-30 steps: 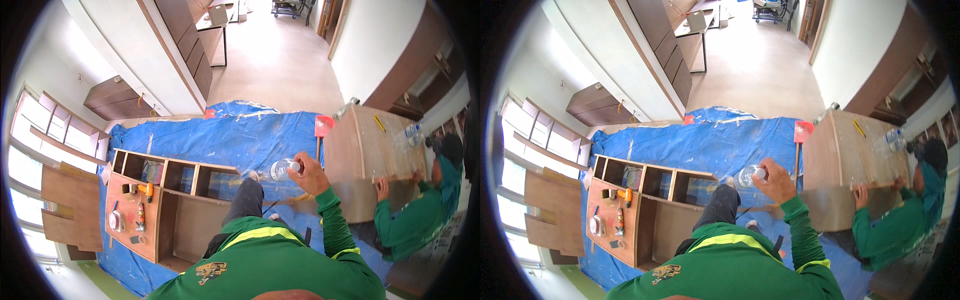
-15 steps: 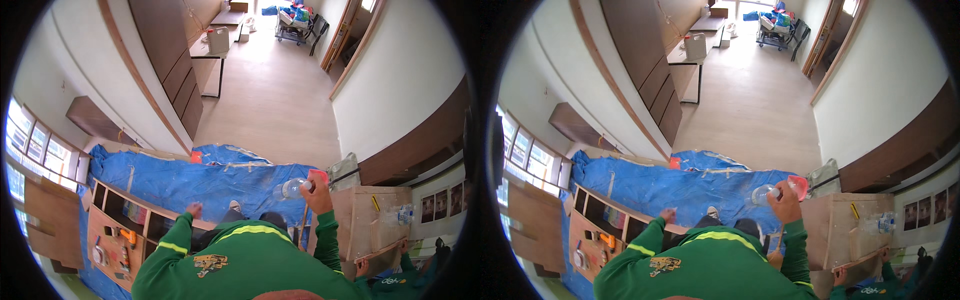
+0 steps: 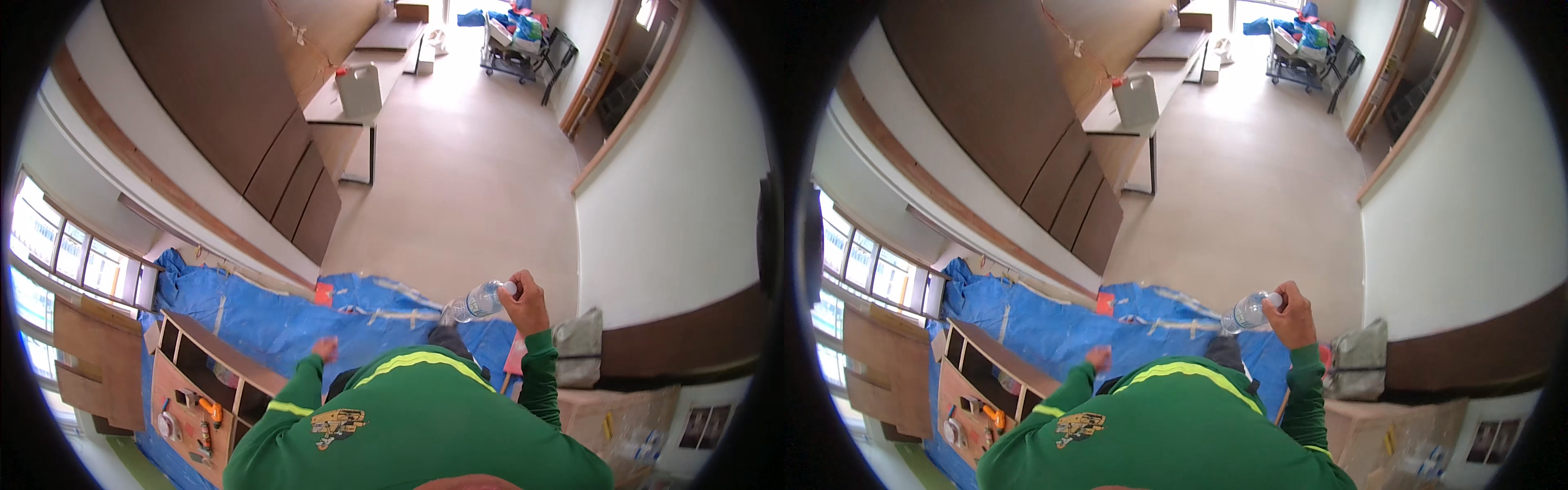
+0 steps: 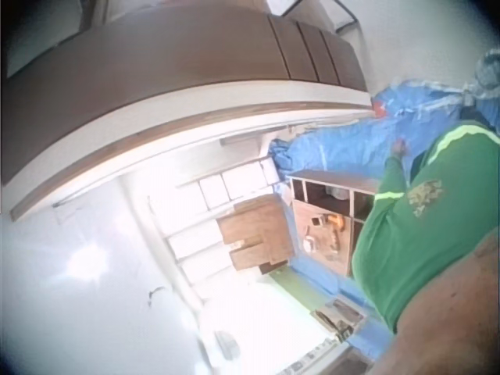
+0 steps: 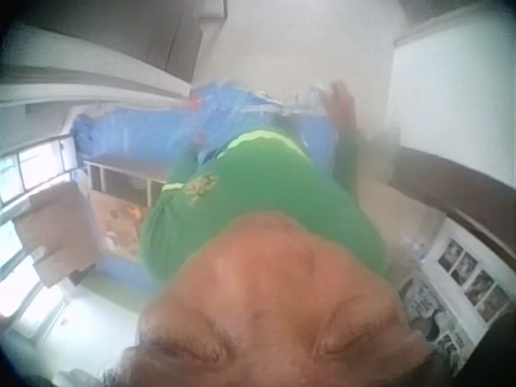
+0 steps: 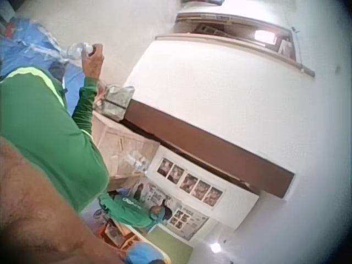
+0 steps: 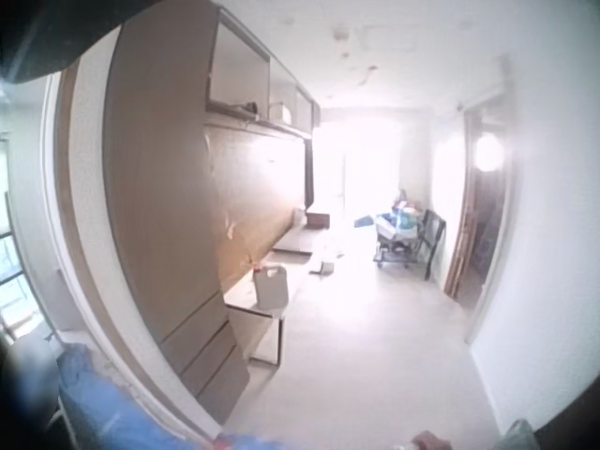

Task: The person walks through a room under renovation, places a water bottle in a cabinet, then sits on the floor. They pick up a hand saw and inspect it, then open a drawer and sort through various tools including pliers and screwdrivers.

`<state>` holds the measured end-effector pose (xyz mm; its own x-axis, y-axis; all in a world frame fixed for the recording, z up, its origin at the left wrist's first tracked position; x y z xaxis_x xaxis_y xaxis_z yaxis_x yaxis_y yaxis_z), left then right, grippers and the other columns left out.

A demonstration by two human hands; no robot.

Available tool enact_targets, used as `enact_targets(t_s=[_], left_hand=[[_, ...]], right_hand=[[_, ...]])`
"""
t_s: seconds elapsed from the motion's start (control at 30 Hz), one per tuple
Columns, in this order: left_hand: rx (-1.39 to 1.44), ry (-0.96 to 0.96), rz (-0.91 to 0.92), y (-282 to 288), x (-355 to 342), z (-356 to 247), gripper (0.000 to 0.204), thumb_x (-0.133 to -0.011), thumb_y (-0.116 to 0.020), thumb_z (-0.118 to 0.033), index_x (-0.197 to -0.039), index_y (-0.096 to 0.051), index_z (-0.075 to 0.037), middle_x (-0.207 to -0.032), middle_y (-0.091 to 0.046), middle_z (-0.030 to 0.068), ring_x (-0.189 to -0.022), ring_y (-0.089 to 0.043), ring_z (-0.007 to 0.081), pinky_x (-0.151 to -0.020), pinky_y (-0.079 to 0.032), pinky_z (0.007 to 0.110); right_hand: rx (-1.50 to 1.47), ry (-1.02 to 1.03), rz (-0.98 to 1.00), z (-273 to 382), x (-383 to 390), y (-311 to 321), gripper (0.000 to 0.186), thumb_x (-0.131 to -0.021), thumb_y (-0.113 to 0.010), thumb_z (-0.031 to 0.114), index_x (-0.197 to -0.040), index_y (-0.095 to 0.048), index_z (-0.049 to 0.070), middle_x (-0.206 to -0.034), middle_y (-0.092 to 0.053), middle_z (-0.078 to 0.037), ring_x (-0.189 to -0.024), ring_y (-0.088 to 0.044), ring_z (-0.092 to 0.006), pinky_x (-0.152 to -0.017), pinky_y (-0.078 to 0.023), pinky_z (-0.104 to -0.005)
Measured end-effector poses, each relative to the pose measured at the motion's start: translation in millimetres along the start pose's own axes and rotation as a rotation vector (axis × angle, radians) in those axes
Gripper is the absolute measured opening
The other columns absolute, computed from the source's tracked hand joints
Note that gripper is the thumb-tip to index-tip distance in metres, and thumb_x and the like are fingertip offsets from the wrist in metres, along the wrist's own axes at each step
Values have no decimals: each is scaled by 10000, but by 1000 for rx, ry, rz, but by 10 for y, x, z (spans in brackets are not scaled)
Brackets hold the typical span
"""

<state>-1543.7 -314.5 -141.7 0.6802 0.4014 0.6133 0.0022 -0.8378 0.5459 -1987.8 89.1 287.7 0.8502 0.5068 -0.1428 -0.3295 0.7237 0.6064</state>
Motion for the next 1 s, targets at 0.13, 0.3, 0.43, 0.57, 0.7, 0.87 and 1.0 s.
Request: enact_targets(t_s=[0.13, 0.3, 0.43, 0.57, 0.7, 0.87, 1.0], left_hand=[[-223, 57, 71, -735, 368, -277, 362, -1016, -589, -372, -1249, -659, -105, -1136, -728, 112, -1050, -685, 374, -947, -533, 544], [324, 448, 50, -887, 212, -747, 370, -1021, -597, -412, -1221, -684, -112, -1101, -737, 132, -1001, -694, 355, -905, -549, 521], [399, 424, -10, -946, -208, -1084, 381, -1025, -604, -443, -1198, -703, -118, -1072, -744, 147, -961, -701, 341, -872, -562, 503], [-27, 85, -100, -528, -1070, -1423, 396, -1029, -611, -474, -1176, -722, -124, -1043, -751, 162, -921, -708, 326, -838, -575, 484], [1020, 182, -282, 617, -2327, -1705, 281, -1028, -646, -392, -999, -631, -113, -759, -652, 39, -613, -631, 163, -525, -522, 340], [399, -195, -833, 3059, -3683, -3025, 343, -972, -718, -367, -1156, -612, -99, -995, -694, 85, -919, -671, 216, -803, -549, 403], [-489, -185, -874, 4849, -3992, -4445, 632, -922, -736, -433, -1436, -568, -107, -1427, -585, 162, -1399, -490, 390, -1185, -354, 561]], right_hand=[[8, 98, 7, -64, -1108, 324, 272, -837, -781, 130, -971, -567, 29, -698, -584, -94, -598, -582, -208, -578, -495, -362], [59, 191, -13, -287, -2175, 443, 285, -838, -778, 137, -986, -558, 32, -717, -589, -104, -603, -582, -213, -584, -494, -361], [3, 115, 105, -400, -2712, 189, 276, -838, -778, 133, -974, -560, 31, -709, -582, -101, -594, -567, -201, -583, -494, -352], [-43, 110, 210, -505, -3197, -162, 266, -845, -772, 128, -970, -560, 27, -699, -581, -94, -590, -566, -197, -583, -496, -347], [-55, 133, 284, -419, -3794, -489, 267, -845, -777, 117, -974, -562, 24, -704, -591, -99, -596, -582, -199, -586, -502, -347], [25, 198, 263, -306, -4594, -681, 286, -832, -794, 109, -975, -563, 21, -716, -597, -106, -598, -586, -204, -591, -506, -349], [82, 188, 345, -61, -5208, -866, 313, -828, -803, 117, -1006, -562, 27, -719, -591, -111, -603, -583, -213, -594, -506, -355]])
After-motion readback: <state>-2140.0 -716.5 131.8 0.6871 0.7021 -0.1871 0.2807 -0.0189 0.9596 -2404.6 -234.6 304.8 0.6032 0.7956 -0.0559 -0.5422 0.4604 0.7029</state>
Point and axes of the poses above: each hand's wrist, its own x-axis away from the middle knuckle, its own y-axis out of the back of the hand, z = x × y, the point moved 6 cm from there along -x, towards the middle knuckle
